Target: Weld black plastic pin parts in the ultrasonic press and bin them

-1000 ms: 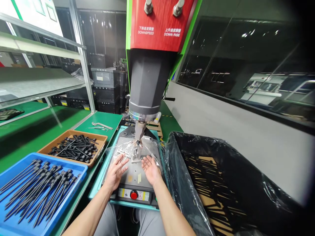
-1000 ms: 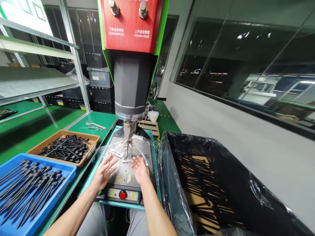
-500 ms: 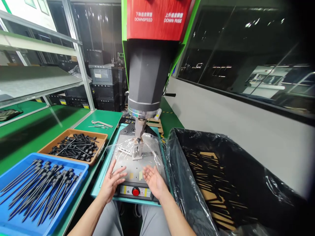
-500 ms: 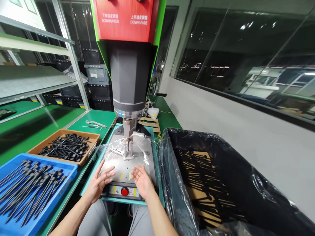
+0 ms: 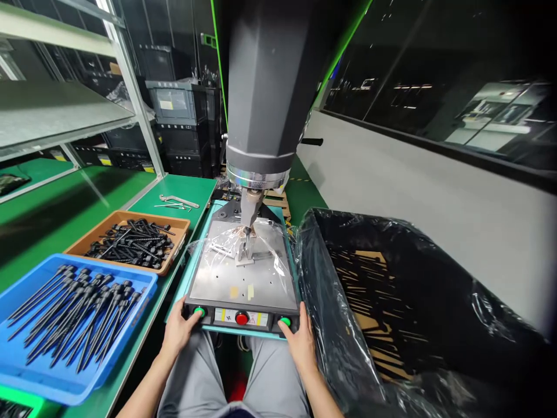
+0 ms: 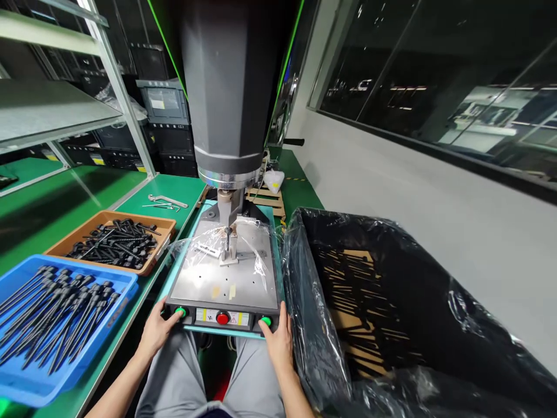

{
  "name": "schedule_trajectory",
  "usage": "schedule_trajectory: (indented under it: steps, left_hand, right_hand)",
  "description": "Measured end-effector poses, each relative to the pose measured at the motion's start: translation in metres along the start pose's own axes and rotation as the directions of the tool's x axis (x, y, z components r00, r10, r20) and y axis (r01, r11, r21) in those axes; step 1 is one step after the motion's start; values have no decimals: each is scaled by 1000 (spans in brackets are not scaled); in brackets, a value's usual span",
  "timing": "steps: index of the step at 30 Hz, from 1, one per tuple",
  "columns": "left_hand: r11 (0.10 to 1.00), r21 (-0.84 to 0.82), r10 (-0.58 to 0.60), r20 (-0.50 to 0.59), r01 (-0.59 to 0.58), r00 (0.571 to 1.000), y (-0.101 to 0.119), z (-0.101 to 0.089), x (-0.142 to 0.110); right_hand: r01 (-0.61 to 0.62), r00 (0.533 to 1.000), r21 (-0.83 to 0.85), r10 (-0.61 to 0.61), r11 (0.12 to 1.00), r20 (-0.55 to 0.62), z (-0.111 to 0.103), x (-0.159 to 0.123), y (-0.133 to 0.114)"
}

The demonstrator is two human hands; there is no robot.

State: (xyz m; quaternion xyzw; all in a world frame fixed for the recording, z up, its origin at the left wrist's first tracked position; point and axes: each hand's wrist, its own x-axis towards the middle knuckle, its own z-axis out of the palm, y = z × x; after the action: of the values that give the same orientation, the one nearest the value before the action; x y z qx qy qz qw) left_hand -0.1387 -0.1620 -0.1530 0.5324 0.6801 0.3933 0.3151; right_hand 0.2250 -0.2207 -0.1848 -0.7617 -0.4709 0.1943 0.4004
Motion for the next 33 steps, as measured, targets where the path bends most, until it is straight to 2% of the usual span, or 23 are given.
schedule_trajectory:
  steps: [4,7,11,18,27,29,30,33]
  left_hand:
    - [1000,11,-23,80,22,997,-1,-5,5]
    - [998,4,-67,114,67,991,-3,-6,5]
    - [999,-49,-8,144,15,990,-6,-3,3]
    - [998,-58,23,124,-16,992,-12,4,-4]
    - [998,-67,28,145,-18,989,-20,7,0]
    - [999,-41,20,103,-16,994,-14,4,-1]
    - [999,-18,31,49,-30,998,-9,3,-2]
    - [985,24,173,-115,-171,978,17,2,-7]
  right_hand:
    - [63,995,76,-69,995,72,-4,4,13]
    - [70,996,74,-73,995,46,-6,5,16]
    - [66,995,80,-72,995,72,-4,3,14]
    - [13,991,106,-27,994,129,-4,1,10]
    - [-4,987,121,-16,993,162,-7,0,4]
    - [-4,987,122,-16,993,162,-7,1,7]
    - [-2,987,124,-18,992,162,-6,1,9]
    - [22,988,132,-43,991,151,-7,2,14]
